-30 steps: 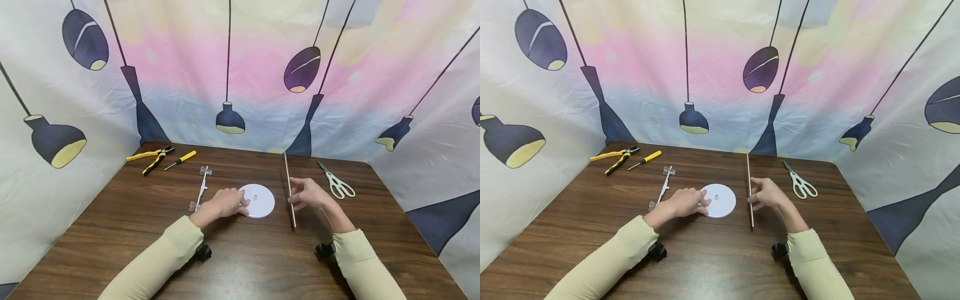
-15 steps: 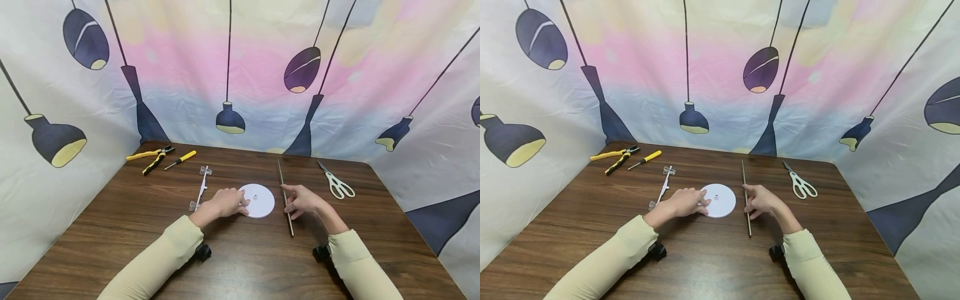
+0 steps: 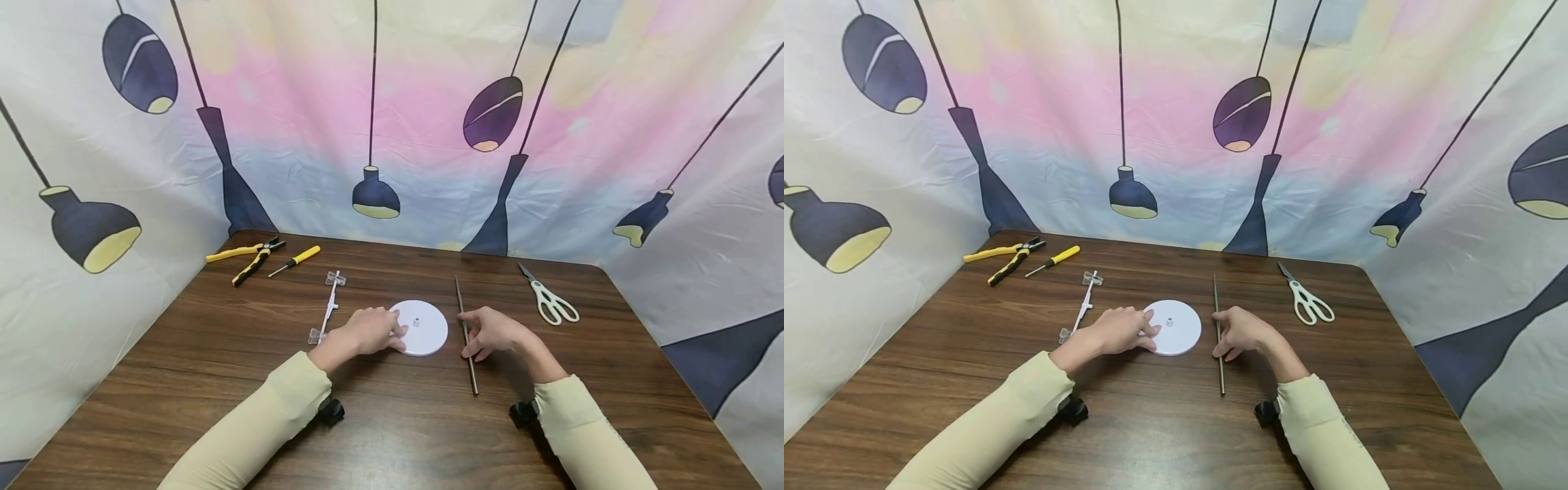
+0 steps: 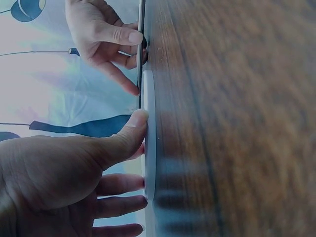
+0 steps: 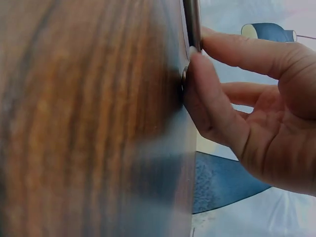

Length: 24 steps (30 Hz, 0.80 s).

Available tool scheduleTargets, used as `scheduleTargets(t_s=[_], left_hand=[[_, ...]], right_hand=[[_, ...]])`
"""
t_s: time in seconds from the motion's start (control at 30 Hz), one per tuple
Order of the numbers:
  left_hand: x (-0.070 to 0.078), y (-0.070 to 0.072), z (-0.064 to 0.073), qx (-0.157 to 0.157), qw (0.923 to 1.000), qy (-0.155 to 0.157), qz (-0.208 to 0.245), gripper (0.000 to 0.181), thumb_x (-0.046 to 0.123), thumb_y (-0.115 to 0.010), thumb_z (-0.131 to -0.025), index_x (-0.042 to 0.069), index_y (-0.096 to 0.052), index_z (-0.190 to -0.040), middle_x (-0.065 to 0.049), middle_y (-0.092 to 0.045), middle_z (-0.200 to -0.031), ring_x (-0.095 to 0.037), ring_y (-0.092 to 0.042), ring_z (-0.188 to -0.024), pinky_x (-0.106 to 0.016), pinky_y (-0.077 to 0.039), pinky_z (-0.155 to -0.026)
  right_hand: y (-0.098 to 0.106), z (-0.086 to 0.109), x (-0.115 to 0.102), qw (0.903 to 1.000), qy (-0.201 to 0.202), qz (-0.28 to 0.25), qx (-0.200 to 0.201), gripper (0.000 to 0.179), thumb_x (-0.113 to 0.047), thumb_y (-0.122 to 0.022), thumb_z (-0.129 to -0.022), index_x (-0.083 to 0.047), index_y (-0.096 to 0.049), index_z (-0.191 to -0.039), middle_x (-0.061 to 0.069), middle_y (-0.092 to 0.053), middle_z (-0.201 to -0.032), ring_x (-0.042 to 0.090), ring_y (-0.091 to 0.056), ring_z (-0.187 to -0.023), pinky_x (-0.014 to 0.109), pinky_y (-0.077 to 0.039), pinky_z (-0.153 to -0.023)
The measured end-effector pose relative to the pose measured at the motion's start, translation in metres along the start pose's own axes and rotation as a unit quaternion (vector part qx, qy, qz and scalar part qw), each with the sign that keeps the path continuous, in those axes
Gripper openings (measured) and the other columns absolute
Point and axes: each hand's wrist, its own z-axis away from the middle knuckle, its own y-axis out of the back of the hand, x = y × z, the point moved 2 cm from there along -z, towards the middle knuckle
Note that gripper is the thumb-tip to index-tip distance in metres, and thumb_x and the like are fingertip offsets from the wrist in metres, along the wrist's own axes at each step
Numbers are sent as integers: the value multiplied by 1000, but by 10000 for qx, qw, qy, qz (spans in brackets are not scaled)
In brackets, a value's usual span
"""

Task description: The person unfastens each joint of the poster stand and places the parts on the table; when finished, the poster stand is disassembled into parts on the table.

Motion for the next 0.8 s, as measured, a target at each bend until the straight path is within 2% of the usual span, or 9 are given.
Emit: scheduleTargets(t_s=[0.23, 0.5, 0.7, 0.8], left_hand=[[1, 2, -1, 39, 9999, -36, 98, 45, 45, -72, -87, 22, -73, -126, -16, -58, -140, -37, -65, -108, -51, -54, -77], [0, 1, -3, 10, 9999, -20, 132, 46, 45, -73, -87, 22, -72, -127, -15, -56, -142, -39, -63, -112, -53, -54, -80], [-1, 3, -2, 51, 9999, 9, 132, 45, 45, -74, -86, 22, -73, -125, -14, -57, -141, -38, -63, -113, -53, -54, -81], [-2, 3, 0, 124, 9999, -58, 32, 44, 45, -76, -86, 17, -75, -120, -13, -65, -130, -32, -68, -100, -48, -55, -73]], right_hand=[[-2, 1, -1, 9979, 26, 641, 75, 86, 2, -85, -75, 11, -38, -147, 10, -61, -71, 20, -65, -61, 35, -60, -63], [-6, 1, -5, 9891, 79, 1449, 243, 85, -6, -87, -76, 12, -42, -145, 6, -63, -74, 18, -63, -60, 31, -57, -57], [-7, 0, -7, 9873, 24, 1548, 369, 85, -7, -88, -75, 9, -44, -145, 6, -62, -74, 17, -62, -60, 31, -56, -57], [-9, -2, -7, 9875, 77, 1537, 333, 84, -8, -88, -76, 10, -44, -145, 6, -62, -75, 17, -61, -60, 31, -56, -57]])
